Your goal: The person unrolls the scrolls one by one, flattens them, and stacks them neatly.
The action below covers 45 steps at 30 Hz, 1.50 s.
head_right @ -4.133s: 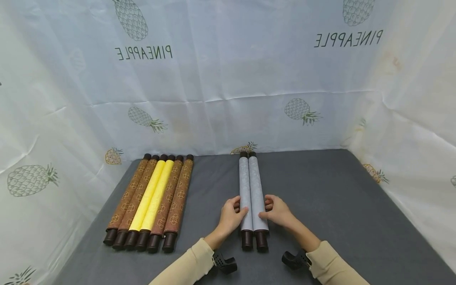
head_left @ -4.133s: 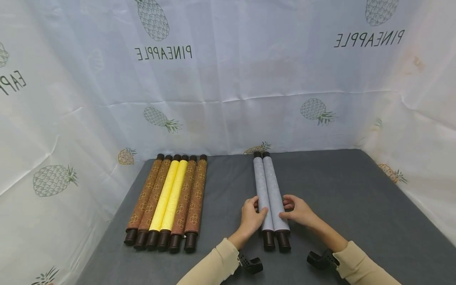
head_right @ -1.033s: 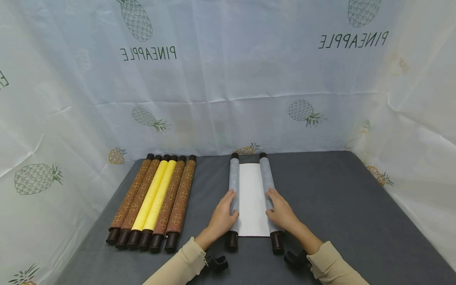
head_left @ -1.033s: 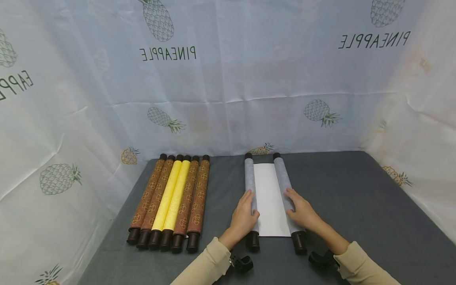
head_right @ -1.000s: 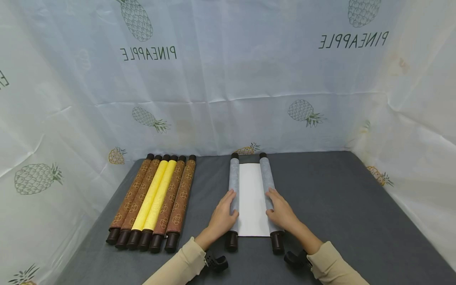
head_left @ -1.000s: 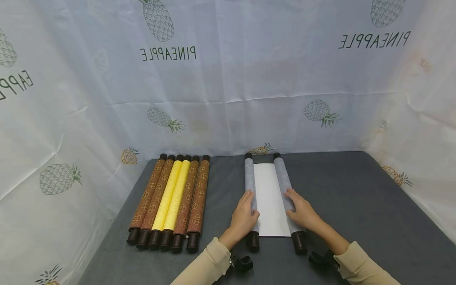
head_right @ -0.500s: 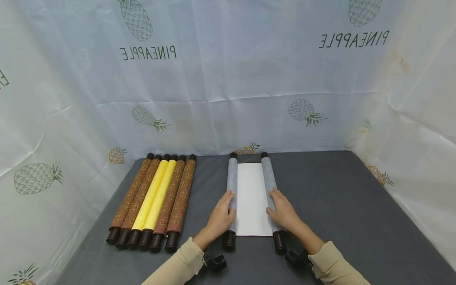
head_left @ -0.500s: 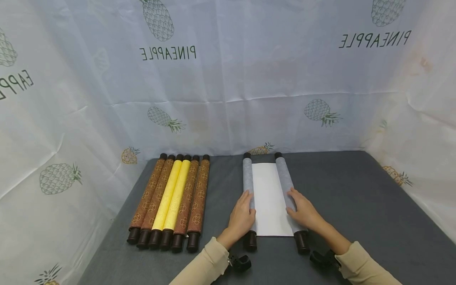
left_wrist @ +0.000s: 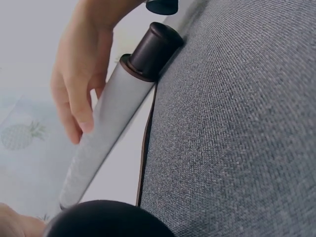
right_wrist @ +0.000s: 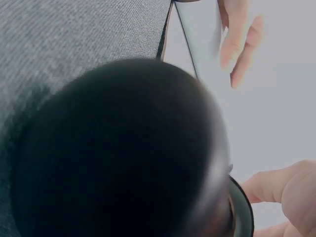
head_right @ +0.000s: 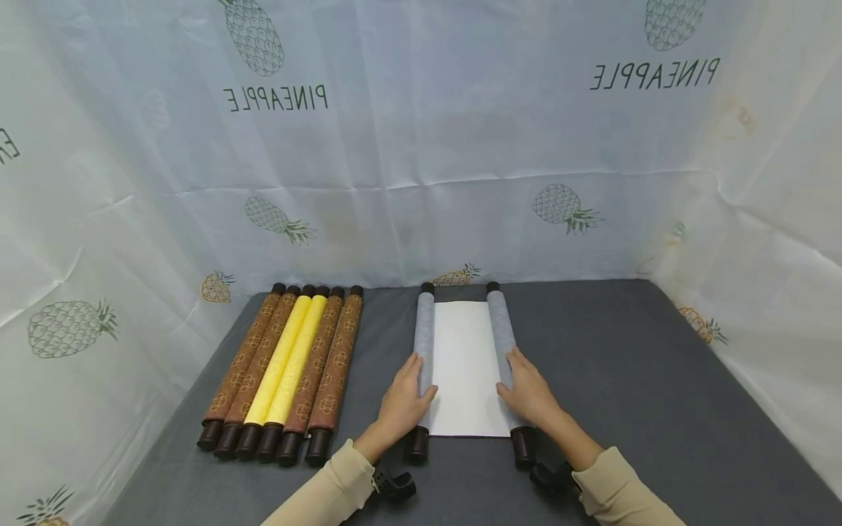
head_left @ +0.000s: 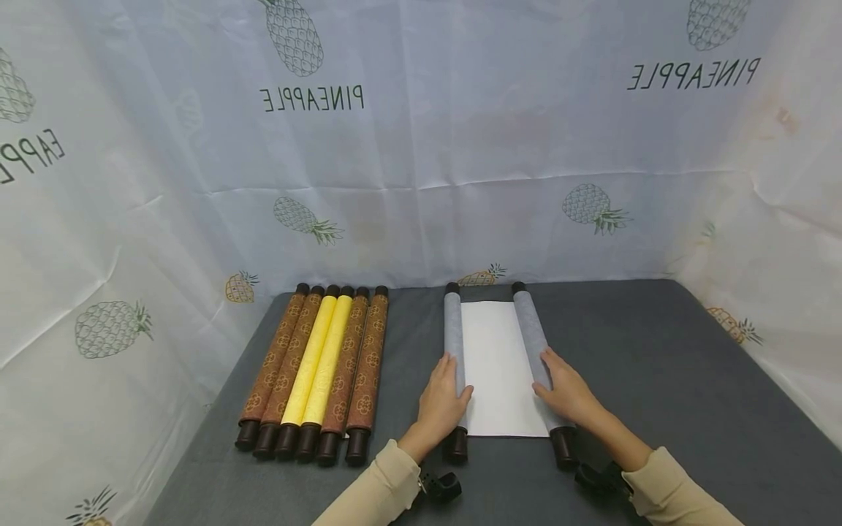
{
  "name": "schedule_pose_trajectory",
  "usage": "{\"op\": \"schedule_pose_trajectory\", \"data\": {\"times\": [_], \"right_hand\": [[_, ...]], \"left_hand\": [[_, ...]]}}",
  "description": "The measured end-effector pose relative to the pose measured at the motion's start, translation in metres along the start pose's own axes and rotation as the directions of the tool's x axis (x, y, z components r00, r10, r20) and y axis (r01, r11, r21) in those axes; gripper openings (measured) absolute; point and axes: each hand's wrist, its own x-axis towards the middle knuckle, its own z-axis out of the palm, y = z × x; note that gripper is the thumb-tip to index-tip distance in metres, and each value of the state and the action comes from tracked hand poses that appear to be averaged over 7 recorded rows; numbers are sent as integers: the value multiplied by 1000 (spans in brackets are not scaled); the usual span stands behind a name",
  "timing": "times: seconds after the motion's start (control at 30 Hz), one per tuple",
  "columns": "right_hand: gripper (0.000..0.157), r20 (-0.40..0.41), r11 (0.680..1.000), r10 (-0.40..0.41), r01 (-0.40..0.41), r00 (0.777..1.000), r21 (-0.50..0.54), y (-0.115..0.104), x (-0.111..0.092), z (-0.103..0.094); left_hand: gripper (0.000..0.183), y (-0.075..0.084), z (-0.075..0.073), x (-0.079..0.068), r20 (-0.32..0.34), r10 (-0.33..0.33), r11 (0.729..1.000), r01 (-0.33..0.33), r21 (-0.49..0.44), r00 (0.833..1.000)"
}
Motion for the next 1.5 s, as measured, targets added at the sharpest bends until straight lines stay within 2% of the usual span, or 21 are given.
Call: {"op": "schedule_pose_trajectory", "data": {"times": [0.2, 0.43, 0.83, 1.27, 1.5], "right_hand": [[62, 22, 999, 43, -43, 999, -3, -1, -1, -3], [62, 29, 997, 73, -73, 997, 13, 1, -1, -6], [56, -70, 992, 123, -121, 990, 26, 4, -4, -11], [54, -18, 984, 179, -179, 984, 4, 4, -5, -14], [55, 3, 984, 180, -180, 984, -9, 8, -5, -14]], "left_hand": [[60, -1, -2, 0, -17, -13, 1000, 13, 8, 1000], [57, -3, -5, 0, -39, -61, 997, 59, -55, 997], [55, -5, -8, -1, -99, -109, 987, 96, -131, 989], [47, -5, -9, -4, -123, -72, 989, 55, -141, 990], [43, -6, -10, -4, -124, -56, 991, 40, -129, 991]]}}
